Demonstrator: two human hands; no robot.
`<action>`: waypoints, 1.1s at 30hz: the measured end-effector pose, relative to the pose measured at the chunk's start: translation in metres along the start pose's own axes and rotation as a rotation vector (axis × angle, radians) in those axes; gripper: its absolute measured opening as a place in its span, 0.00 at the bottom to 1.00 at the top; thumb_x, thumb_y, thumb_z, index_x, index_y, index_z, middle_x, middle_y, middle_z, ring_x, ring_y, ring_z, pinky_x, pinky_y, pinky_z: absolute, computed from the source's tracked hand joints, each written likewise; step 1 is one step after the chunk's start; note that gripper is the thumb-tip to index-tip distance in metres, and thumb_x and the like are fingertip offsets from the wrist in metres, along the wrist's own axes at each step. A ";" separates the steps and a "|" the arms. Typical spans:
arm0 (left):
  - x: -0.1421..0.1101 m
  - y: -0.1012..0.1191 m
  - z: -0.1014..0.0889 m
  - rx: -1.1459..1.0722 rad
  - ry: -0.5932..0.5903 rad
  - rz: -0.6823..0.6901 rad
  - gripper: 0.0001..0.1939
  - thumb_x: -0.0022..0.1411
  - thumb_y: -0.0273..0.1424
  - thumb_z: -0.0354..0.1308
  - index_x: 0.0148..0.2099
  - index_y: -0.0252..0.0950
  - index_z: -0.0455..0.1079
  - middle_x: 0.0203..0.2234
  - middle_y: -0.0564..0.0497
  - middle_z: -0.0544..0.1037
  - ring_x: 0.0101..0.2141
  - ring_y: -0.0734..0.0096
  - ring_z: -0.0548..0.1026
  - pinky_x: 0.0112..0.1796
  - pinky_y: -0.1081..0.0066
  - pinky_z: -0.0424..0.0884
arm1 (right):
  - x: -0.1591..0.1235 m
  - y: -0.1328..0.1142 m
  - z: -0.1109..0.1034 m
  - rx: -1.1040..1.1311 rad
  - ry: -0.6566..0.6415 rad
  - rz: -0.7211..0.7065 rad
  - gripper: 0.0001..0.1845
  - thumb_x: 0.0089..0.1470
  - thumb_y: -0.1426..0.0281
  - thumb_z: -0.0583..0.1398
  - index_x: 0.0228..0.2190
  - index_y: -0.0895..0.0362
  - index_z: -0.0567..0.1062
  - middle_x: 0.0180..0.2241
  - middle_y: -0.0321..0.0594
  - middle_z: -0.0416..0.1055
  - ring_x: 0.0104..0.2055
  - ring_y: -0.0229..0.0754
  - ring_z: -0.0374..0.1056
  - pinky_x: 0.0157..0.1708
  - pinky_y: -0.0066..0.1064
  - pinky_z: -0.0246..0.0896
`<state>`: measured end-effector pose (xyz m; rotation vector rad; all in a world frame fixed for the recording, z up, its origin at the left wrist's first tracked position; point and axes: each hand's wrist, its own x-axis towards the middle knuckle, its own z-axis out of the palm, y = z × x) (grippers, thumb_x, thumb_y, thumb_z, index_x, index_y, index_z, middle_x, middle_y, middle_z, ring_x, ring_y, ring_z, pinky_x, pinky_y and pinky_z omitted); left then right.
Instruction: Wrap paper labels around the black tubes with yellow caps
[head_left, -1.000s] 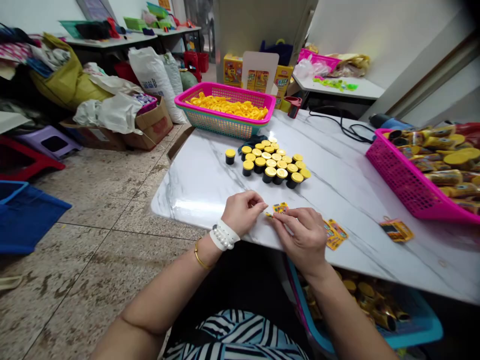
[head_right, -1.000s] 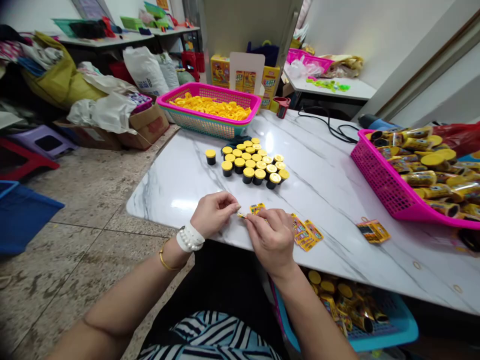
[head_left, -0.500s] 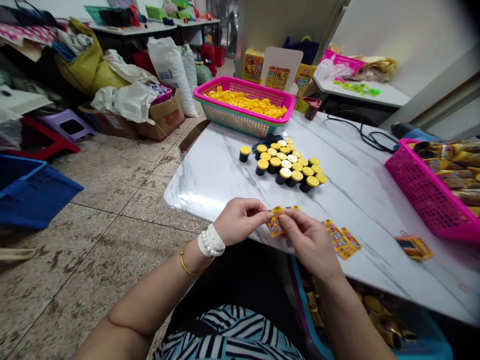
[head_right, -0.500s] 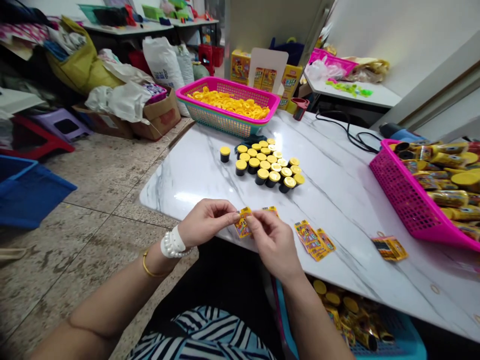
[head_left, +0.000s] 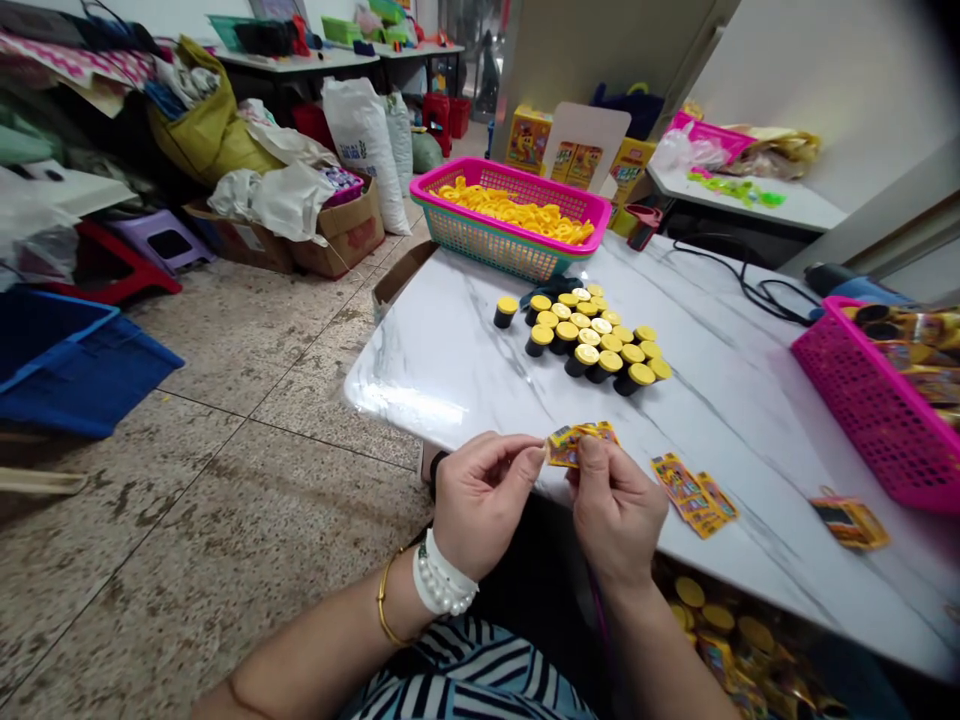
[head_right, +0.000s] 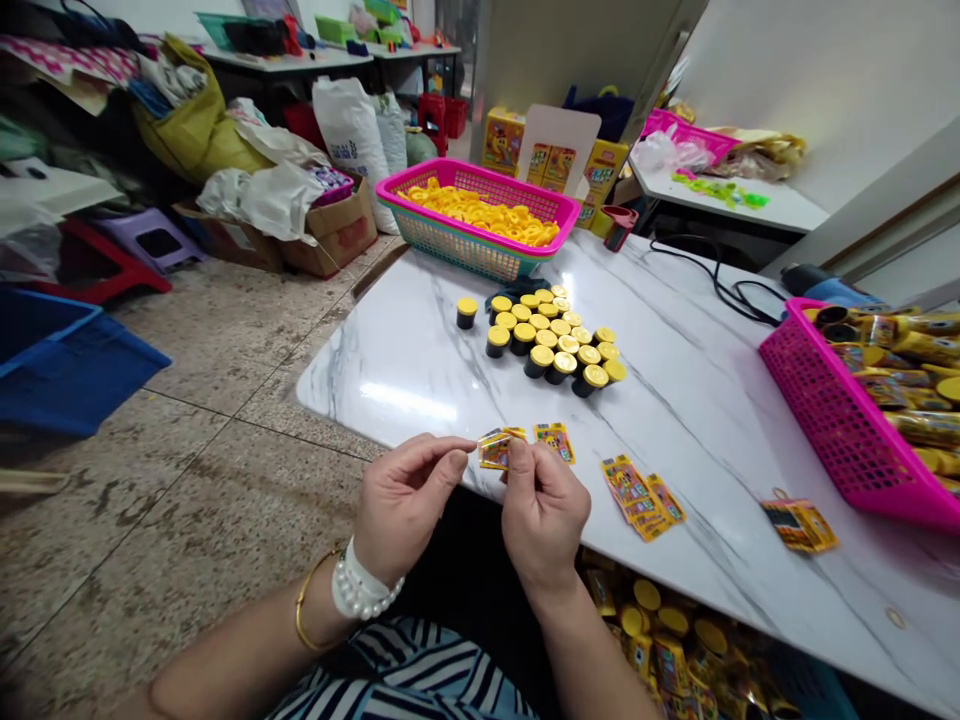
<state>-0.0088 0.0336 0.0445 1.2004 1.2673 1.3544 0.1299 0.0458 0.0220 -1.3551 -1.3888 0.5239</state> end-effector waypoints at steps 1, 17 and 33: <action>0.001 -0.001 0.000 -0.002 0.001 0.006 0.12 0.63 0.37 0.62 0.40 0.34 0.81 0.31 0.46 0.79 0.31 0.69 0.74 0.34 0.70 0.71 | -0.001 -0.001 0.000 -0.010 -0.004 -0.026 0.17 0.63 0.63 0.59 0.24 0.56 0.73 0.19 0.32 0.64 0.22 0.35 0.60 0.24 0.28 0.56; 0.019 -0.010 -0.030 -0.288 0.042 -0.182 0.12 0.51 0.36 0.70 0.32 0.31 0.80 0.23 0.49 0.76 0.21 0.79 0.68 0.22 0.77 0.63 | 0.024 -0.030 0.016 -0.192 -0.347 -0.386 0.13 0.62 0.70 0.59 0.25 0.56 0.75 0.21 0.33 0.68 0.23 0.35 0.63 0.25 0.29 0.57; 0.051 0.001 -0.069 -0.662 0.075 -0.446 0.17 0.41 0.34 0.76 0.31 0.29 0.77 0.21 0.51 0.77 0.14 0.88 0.62 0.13 0.84 0.46 | 0.158 -0.041 0.075 -0.762 -0.454 -0.787 0.06 0.52 0.71 0.62 0.33 0.61 0.77 0.32 0.47 0.77 0.44 0.52 0.70 0.48 0.44 0.61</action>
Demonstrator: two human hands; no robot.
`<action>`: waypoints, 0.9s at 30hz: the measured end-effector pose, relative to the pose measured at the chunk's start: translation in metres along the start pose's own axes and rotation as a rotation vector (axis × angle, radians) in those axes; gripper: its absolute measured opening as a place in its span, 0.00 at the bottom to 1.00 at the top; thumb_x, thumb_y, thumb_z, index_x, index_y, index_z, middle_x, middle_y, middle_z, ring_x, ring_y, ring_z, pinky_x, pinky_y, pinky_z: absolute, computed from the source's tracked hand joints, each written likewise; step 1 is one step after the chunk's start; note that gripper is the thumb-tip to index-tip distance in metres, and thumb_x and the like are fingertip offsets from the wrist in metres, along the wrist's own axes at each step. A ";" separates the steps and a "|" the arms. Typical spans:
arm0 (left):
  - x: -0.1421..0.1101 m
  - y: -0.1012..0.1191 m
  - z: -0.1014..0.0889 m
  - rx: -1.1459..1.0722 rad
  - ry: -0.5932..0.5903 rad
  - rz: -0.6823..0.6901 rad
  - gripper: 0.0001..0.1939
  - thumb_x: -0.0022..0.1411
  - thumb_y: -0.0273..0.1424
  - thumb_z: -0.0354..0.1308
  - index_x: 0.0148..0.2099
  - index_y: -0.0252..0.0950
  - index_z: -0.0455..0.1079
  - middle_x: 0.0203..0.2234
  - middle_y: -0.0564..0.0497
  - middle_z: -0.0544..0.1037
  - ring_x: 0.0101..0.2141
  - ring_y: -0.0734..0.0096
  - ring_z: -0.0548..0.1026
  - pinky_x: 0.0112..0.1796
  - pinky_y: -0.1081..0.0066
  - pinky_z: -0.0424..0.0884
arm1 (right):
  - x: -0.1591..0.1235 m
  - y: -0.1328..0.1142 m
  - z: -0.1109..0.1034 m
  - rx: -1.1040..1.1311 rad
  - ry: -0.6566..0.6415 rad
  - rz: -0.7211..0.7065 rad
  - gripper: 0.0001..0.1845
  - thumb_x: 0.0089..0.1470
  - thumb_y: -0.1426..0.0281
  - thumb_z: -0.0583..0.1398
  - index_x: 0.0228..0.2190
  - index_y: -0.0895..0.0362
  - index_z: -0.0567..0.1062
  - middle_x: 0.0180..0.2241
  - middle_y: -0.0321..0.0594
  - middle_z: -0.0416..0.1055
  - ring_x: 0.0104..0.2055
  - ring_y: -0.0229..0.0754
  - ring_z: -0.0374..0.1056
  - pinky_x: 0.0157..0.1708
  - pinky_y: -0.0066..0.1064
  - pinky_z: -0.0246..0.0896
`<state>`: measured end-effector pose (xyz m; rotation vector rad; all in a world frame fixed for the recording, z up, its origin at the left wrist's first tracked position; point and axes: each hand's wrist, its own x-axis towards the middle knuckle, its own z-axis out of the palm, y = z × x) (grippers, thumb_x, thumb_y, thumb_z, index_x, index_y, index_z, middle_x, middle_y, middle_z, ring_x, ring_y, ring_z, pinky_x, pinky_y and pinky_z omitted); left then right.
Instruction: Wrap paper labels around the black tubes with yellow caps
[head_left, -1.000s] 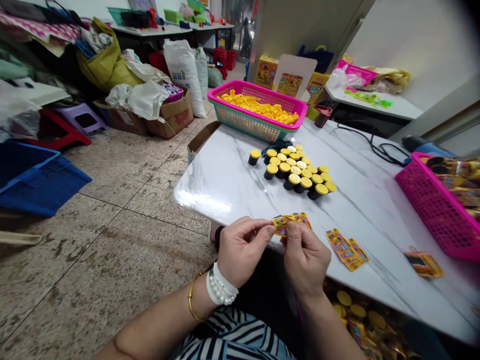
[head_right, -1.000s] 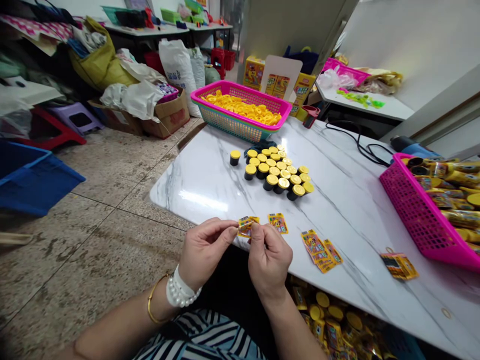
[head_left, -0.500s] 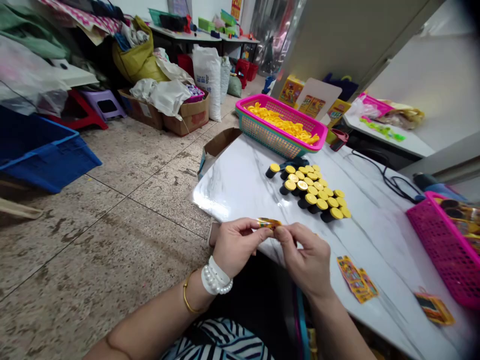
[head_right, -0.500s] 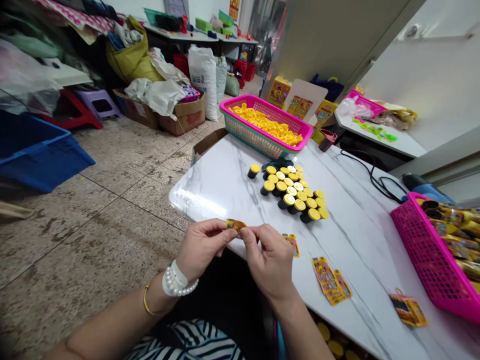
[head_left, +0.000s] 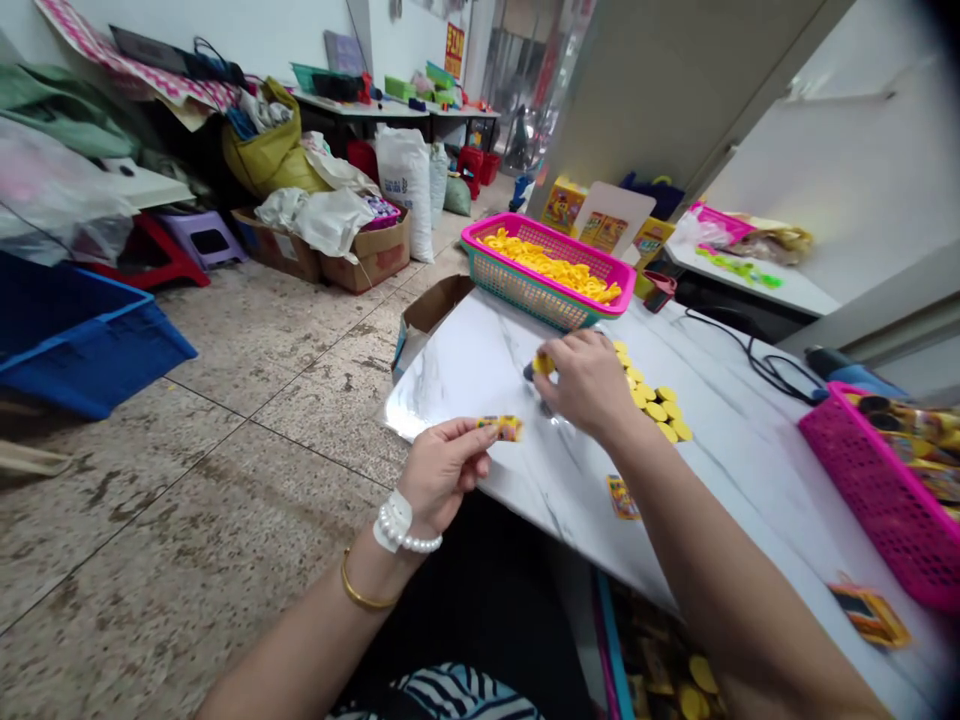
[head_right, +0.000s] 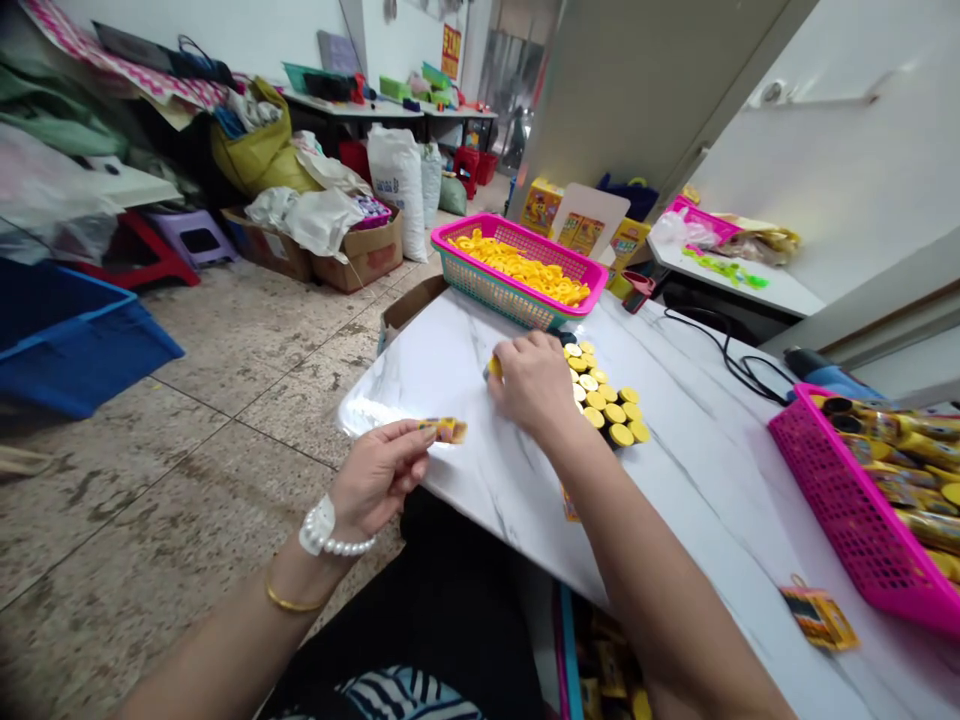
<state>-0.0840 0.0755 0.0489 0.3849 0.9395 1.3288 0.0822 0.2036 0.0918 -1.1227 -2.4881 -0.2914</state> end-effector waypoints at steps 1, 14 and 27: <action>-0.003 0.000 -0.002 0.009 -0.009 -0.023 0.16 0.42 0.35 0.76 0.30 0.30 0.77 0.19 0.52 0.76 0.14 0.87 0.63 0.13 0.84 0.46 | -0.017 -0.009 -0.010 0.024 0.012 0.000 0.07 0.53 0.69 0.62 0.34 0.60 0.76 0.32 0.46 0.76 0.41 0.50 0.70 0.45 0.41 0.63; -0.007 -0.033 0.028 0.052 -0.146 -0.166 0.15 0.46 0.33 0.74 0.33 0.27 0.78 0.25 0.48 0.78 0.15 0.89 0.60 0.14 0.84 0.48 | -0.165 -0.029 -0.044 1.185 0.151 0.845 0.18 0.53 0.62 0.67 0.46 0.51 0.79 0.42 0.41 0.79 0.43 0.43 0.74 0.43 0.33 0.70; -0.004 -0.044 0.050 -0.022 -0.220 -0.279 0.15 0.47 0.30 0.73 0.31 0.27 0.72 0.24 0.52 0.74 0.14 0.92 0.59 0.14 0.86 0.49 | -0.168 -0.043 -0.044 1.132 0.235 0.748 0.13 0.55 0.67 0.66 0.43 0.53 0.80 0.46 0.43 0.80 0.46 0.47 0.77 0.47 0.38 0.75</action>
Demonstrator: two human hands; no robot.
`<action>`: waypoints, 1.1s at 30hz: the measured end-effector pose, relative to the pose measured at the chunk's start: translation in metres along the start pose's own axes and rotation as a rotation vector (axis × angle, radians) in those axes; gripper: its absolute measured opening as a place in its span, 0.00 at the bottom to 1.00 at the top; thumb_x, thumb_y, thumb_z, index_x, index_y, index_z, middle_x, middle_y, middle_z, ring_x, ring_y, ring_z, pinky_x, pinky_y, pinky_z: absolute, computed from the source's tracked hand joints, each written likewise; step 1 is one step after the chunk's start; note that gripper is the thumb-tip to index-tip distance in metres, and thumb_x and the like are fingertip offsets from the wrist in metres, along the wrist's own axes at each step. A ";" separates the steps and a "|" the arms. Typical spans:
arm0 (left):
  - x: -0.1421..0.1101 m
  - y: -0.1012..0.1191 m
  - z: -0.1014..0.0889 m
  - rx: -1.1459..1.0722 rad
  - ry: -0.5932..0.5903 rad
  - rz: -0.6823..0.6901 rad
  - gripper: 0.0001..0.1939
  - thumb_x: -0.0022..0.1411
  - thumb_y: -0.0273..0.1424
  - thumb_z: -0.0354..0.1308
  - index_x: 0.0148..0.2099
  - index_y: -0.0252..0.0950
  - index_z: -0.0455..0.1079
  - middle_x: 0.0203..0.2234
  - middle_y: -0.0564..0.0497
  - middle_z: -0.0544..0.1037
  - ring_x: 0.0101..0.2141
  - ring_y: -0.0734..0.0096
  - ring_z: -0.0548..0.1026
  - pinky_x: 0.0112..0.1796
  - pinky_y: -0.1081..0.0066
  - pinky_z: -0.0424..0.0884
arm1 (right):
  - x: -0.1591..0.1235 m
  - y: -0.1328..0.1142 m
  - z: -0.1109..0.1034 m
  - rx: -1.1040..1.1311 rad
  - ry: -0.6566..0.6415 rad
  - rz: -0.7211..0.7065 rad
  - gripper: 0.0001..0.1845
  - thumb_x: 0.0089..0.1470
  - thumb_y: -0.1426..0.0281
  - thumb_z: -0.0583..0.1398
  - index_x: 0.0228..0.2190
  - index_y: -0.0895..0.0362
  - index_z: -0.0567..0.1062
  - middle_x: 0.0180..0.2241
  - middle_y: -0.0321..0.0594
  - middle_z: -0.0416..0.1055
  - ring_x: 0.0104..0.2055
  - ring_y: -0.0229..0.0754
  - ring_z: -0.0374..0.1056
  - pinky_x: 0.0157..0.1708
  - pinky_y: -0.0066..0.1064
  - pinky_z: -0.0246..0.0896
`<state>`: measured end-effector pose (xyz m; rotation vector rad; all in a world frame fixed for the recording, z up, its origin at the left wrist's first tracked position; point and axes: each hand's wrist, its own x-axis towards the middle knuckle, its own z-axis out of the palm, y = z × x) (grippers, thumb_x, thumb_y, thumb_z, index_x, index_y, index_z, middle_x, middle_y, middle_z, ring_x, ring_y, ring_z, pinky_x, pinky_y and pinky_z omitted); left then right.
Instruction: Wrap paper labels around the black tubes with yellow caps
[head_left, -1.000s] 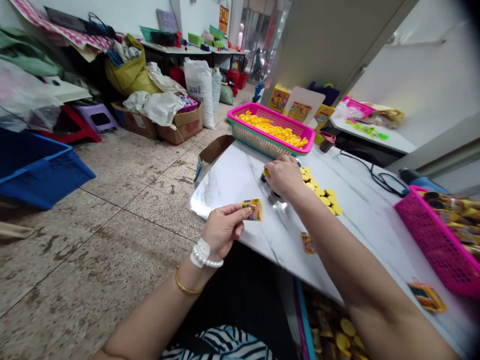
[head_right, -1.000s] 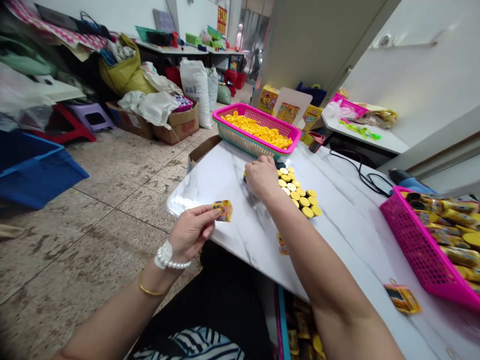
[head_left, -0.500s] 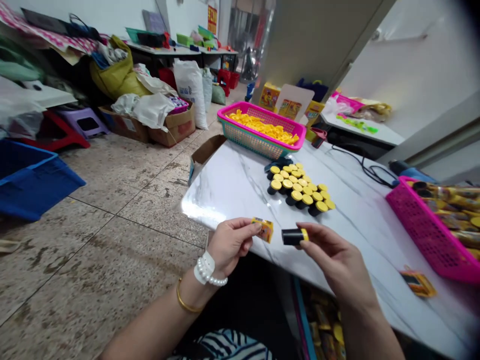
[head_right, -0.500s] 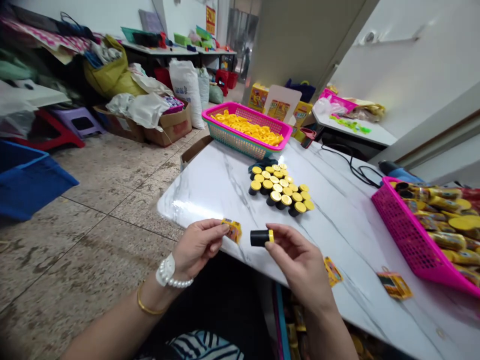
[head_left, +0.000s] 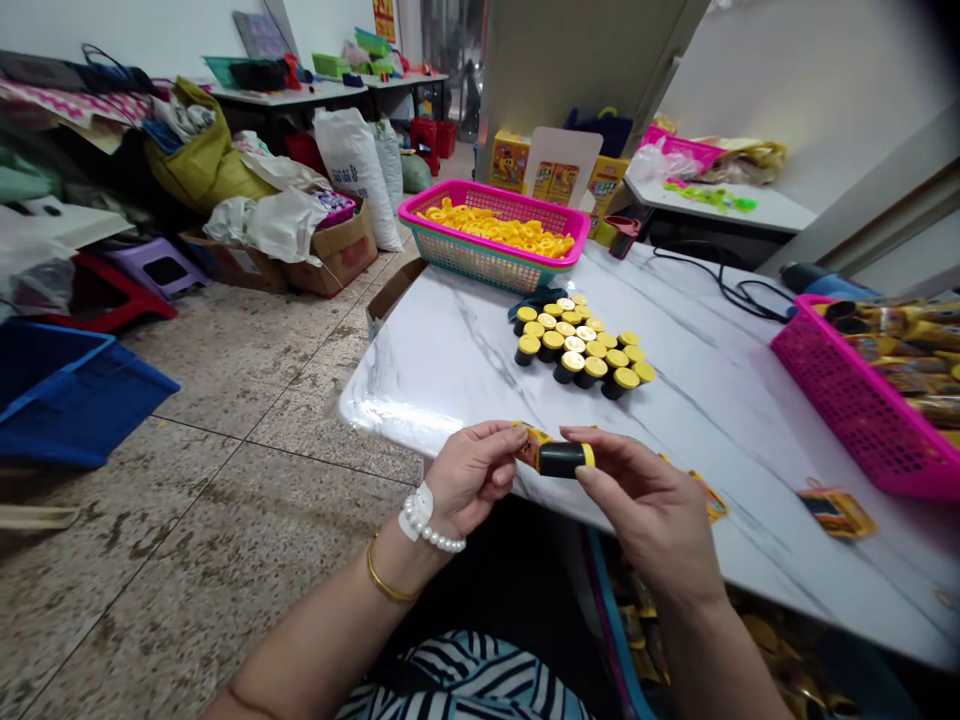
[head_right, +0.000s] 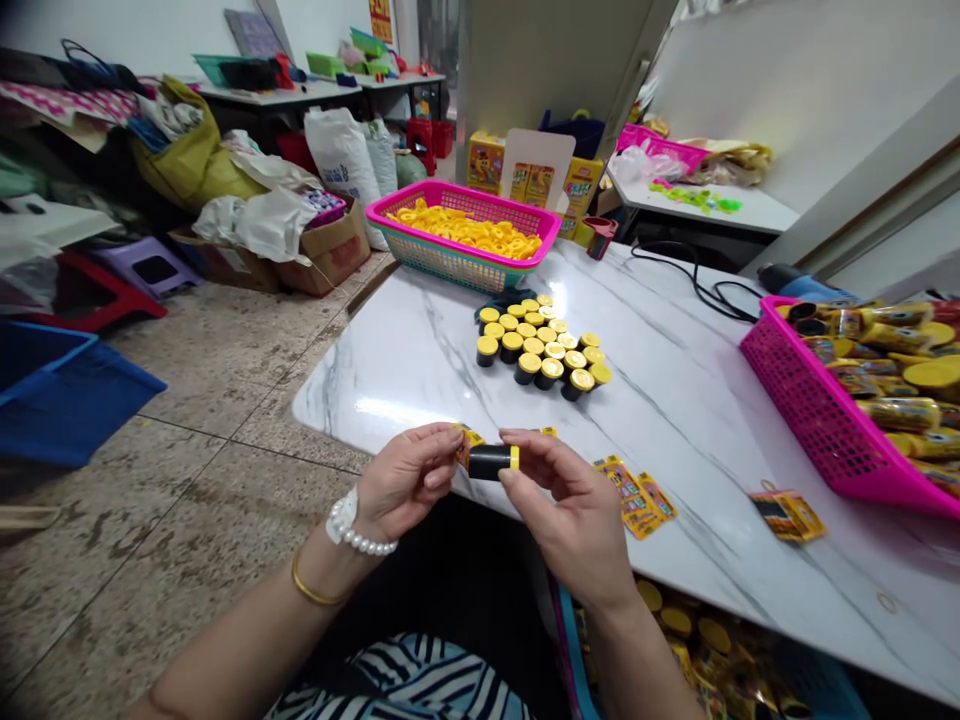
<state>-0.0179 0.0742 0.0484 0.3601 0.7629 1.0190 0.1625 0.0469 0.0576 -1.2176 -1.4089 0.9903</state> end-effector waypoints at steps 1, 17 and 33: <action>0.000 -0.001 0.001 0.012 0.007 0.015 0.15 0.47 0.30 0.73 0.32 0.27 0.72 0.24 0.52 0.74 0.14 0.92 0.59 0.14 0.85 0.49 | -0.001 -0.001 0.002 0.002 0.004 -0.018 0.13 0.55 0.67 0.66 0.44 0.53 0.79 0.48 0.44 0.79 0.48 0.48 0.77 0.49 0.39 0.74; -0.008 -0.005 -0.005 0.117 0.066 0.075 0.18 0.49 0.39 0.72 0.32 0.30 0.72 0.16 0.56 0.69 0.12 0.87 0.60 0.13 0.82 0.43 | -0.013 0.012 0.009 -0.020 -0.065 -0.129 0.12 0.58 0.72 0.63 0.45 0.52 0.72 0.46 0.44 0.79 0.46 0.44 0.78 0.46 0.35 0.76; -0.024 -0.015 -0.001 0.275 0.074 0.162 0.15 0.52 0.39 0.71 0.31 0.29 0.77 0.20 0.54 0.68 0.19 0.86 0.58 0.18 0.81 0.49 | -0.026 0.025 0.015 0.092 0.076 -0.168 0.15 0.55 0.74 0.65 0.45 0.51 0.75 0.46 0.43 0.79 0.48 0.47 0.77 0.49 0.41 0.76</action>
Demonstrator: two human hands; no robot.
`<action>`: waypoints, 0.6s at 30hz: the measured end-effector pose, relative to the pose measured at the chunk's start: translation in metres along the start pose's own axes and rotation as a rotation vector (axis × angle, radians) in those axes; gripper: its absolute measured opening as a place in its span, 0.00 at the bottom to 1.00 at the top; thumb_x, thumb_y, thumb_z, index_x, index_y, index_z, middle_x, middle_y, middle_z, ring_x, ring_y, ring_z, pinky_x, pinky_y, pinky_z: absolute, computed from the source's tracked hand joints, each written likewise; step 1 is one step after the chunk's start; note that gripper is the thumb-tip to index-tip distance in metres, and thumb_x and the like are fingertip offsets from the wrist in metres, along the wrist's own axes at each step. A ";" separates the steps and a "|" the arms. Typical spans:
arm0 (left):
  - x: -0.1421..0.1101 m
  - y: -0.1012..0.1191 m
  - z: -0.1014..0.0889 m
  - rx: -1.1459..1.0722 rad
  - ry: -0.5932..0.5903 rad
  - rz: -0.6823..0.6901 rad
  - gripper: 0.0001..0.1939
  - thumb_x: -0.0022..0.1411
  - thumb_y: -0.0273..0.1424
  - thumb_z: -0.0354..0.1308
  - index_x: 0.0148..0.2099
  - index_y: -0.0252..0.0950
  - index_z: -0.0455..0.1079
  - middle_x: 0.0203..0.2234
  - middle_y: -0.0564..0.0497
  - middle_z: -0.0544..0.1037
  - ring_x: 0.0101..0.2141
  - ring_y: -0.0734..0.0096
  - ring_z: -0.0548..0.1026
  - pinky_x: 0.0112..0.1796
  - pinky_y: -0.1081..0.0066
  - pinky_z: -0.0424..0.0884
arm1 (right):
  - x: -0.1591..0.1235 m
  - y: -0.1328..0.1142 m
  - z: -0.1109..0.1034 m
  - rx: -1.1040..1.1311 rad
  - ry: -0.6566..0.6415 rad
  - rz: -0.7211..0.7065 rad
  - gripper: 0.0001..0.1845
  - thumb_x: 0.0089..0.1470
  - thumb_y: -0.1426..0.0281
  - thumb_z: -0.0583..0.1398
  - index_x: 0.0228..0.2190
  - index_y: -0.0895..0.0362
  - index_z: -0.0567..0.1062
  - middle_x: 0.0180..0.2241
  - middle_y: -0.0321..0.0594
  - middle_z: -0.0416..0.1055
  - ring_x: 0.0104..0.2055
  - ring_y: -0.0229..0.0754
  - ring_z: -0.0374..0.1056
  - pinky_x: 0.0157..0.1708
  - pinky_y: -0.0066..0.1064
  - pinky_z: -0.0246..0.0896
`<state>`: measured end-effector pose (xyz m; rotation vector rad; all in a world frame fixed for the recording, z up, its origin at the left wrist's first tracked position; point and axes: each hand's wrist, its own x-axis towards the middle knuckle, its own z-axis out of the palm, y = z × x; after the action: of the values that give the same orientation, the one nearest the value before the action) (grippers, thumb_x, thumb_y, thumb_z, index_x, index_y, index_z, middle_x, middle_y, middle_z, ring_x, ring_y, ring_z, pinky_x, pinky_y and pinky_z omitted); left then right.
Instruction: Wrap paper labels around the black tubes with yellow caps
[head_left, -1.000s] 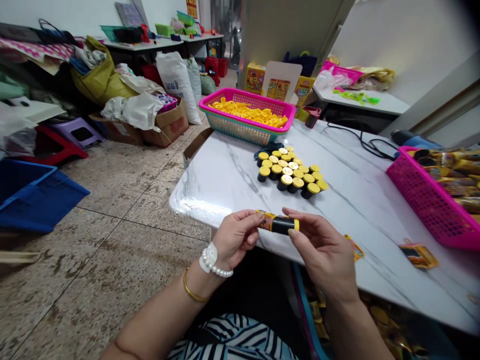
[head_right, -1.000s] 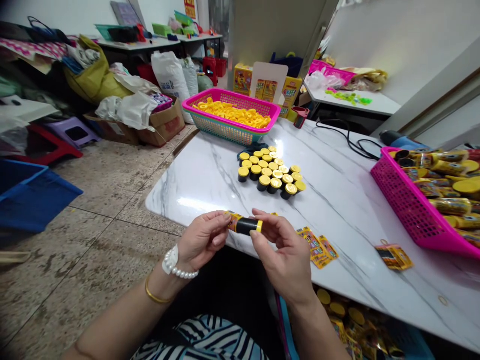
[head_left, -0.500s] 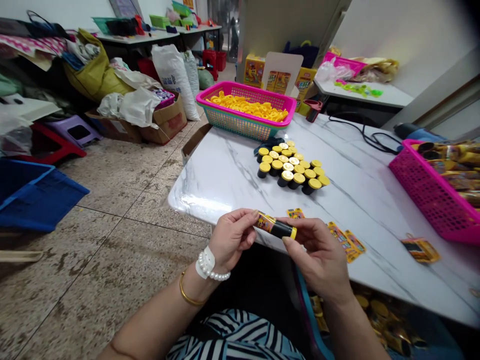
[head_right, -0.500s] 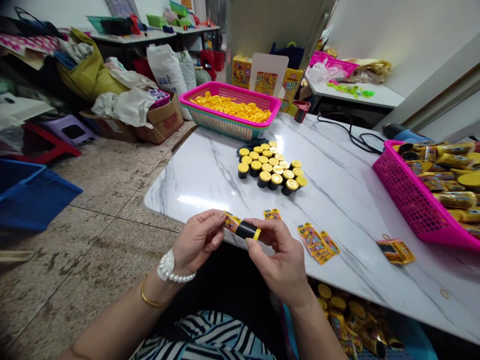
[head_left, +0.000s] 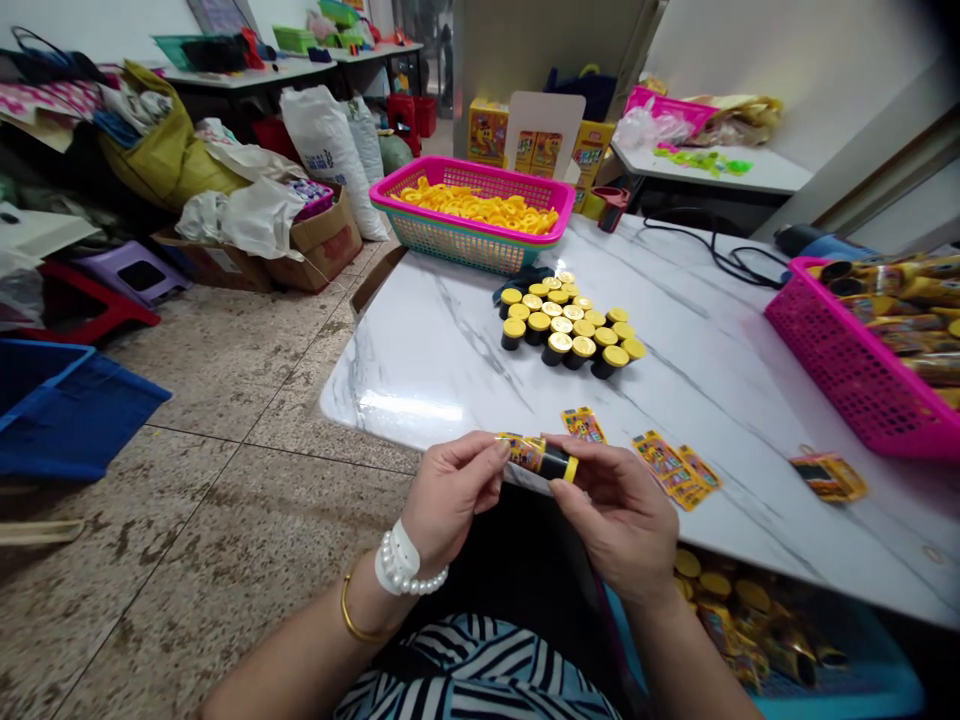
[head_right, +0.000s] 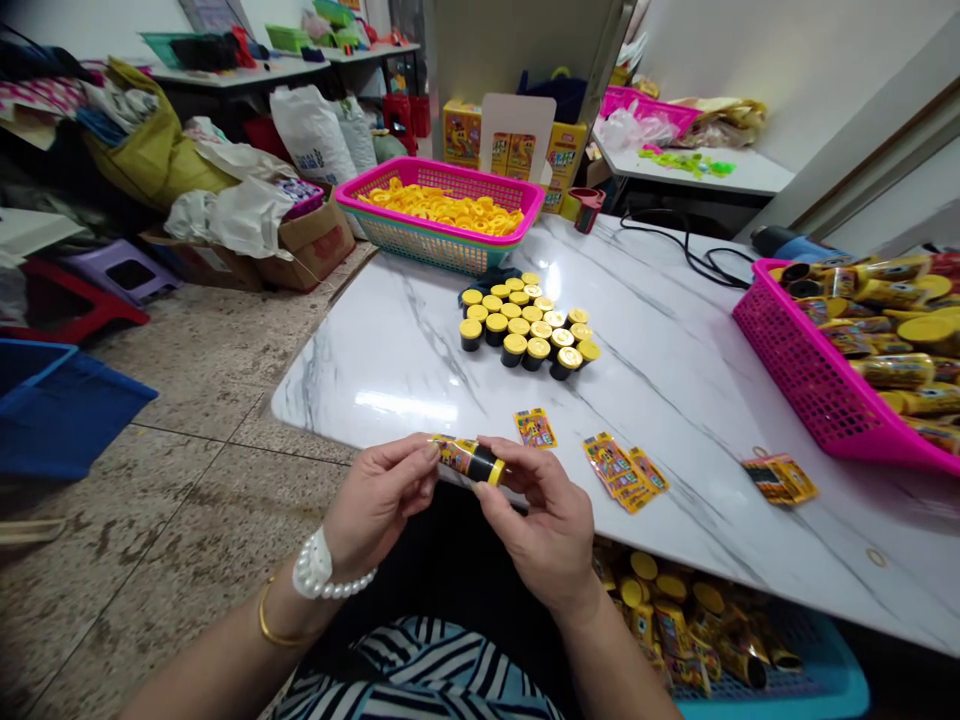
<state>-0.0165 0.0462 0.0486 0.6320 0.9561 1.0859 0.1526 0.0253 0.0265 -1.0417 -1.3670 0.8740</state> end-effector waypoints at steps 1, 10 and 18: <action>-0.002 -0.002 0.000 -0.001 0.031 0.040 0.14 0.51 0.37 0.71 0.31 0.30 0.77 0.24 0.52 0.70 0.20 0.86 0.60 0.18 0.80 0.51 | -0.003 0.002 0.000 0.012 -0.007 0.000 0.16 0.55 0.74 0.65 0.45 0.50 0.76 0.47 0.43 0.78 0.49 0.47 0.77 0.50 0.42 0.76; 0.002 -0.002 -0.005 0.100 -0.162 -0.084 0.23 0.55 0.43 0.68 0.47 0.32 0.72 0.24 0.53 0.74 0.21 0.80 0.68 0.20 0.79 0.61 | 0.001 0.002 -0.007 -0.101 -0.135 -0.089 0.20 0.53 0.74 0.68 0.47 0.45 0.79 0.44 0.42 0.73 0.48 0.47 0.72 0.47 0.41 0.74; 0.003 -0.008 -0.007 0.081 -0.248 -0.177 0.23 0.54 0.42 0.70 0.46 0.33 0.71 0.27 0.50 0.77 0.21 0.77 0.72 0.19 0.78 0.65 | 0.001 0.003 -0.022 -0.267 -0.111 -0.192 0.25 0.51 0.76 0.69 0.50 0.46 0.76 0.43 0.40 0.74 0.44 0.45 0.72 0.45 0.40 0.71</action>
<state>-0.0187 0.0455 0.0379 0.7163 0.8259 0.7950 0.1743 0.0258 0.0257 -1.0537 -1.6813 0.6253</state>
